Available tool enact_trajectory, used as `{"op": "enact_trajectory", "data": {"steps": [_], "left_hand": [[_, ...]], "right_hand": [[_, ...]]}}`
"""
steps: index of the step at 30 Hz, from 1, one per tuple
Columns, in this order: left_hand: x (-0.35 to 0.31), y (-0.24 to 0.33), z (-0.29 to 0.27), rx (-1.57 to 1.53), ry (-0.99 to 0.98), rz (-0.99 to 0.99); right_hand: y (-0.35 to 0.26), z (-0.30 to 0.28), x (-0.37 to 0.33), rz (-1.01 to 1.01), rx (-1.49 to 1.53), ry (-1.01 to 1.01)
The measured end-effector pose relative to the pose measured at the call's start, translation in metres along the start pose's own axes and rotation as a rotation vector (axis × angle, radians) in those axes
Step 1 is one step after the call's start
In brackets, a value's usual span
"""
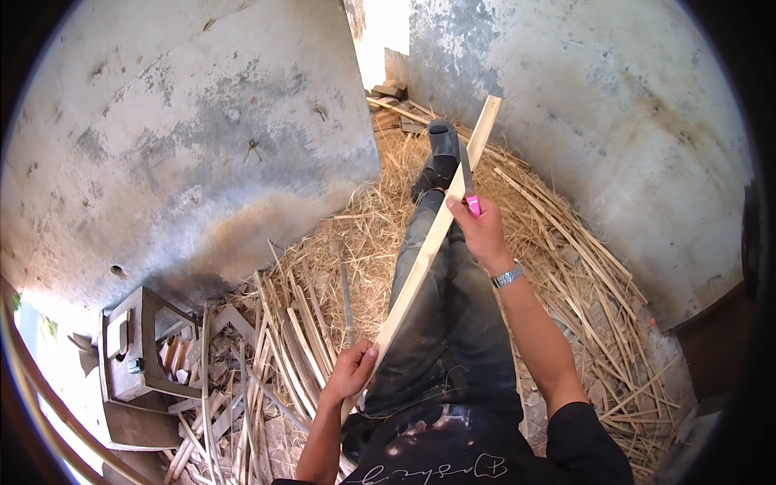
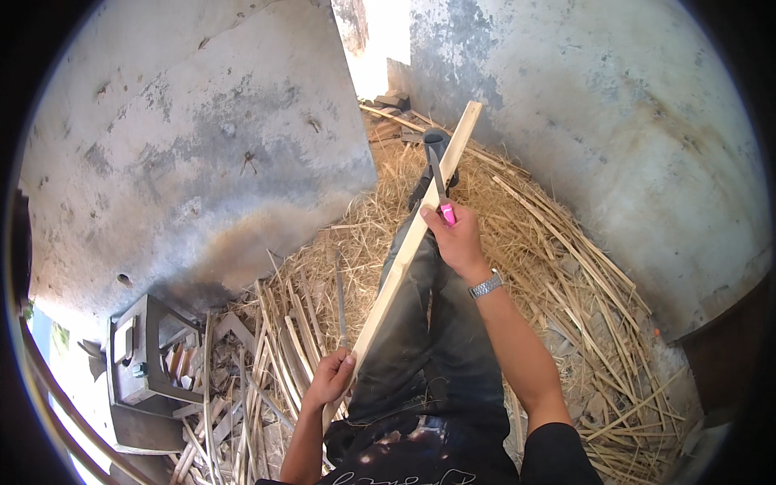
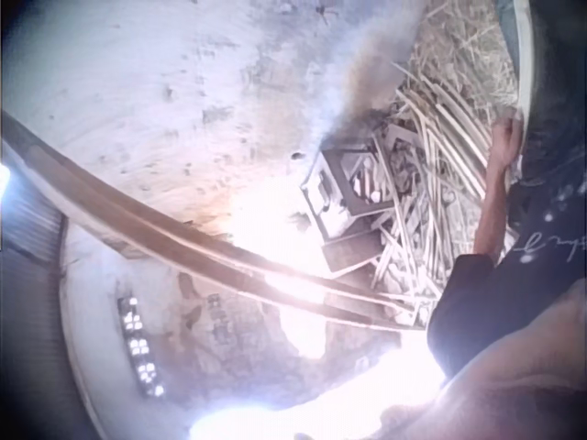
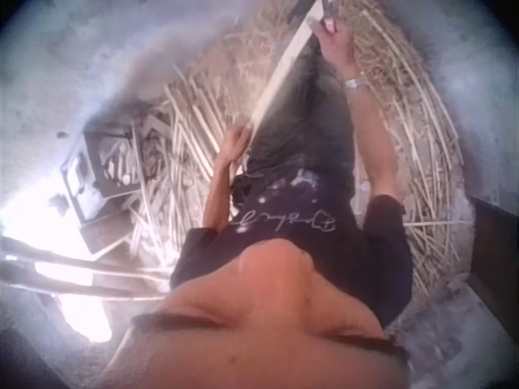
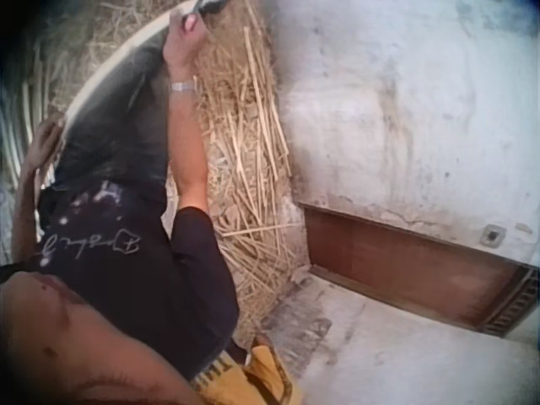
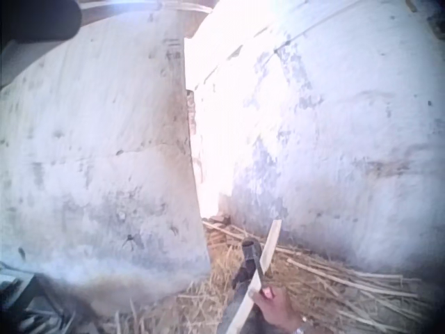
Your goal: The person shapes, scrapes, and trims strips of bamboo using a knife.
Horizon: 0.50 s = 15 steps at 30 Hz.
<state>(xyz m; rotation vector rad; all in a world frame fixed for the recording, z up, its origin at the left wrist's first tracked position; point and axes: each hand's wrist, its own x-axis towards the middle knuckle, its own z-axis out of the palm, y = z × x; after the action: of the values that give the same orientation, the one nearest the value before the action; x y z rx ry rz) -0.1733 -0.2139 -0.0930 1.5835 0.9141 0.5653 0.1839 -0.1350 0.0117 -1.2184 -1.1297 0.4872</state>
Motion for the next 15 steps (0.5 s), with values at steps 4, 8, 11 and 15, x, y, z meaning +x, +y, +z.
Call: {"op": "enact_trajectory", "data": {"steps": [4, 8, 11, 15], "left_hand": [[0.015, 0.036, 0.01, -0.158, -0.178, -0.141], [0.042, 0.06, 0.017, -0.172, -0.159, 0.072], [0.062, 0.103, 0.016, -0.131, -0.088, 0.16], [0.071, 0.167, 0.008, -0.095, -0.011, 0.057]], "right_hand": [[-0.011, 0.0, 0.004, 0.005, 0.067, 0.024], [-0.033, 0.004, 0.005, 0.047, 0.119, -0.02], [-0.033, 0.009, 0.001, 0.057, 0.09, -0.107], [-0.066, 0.026, -0.005, 0.135, 0.166, -0.275]]}}
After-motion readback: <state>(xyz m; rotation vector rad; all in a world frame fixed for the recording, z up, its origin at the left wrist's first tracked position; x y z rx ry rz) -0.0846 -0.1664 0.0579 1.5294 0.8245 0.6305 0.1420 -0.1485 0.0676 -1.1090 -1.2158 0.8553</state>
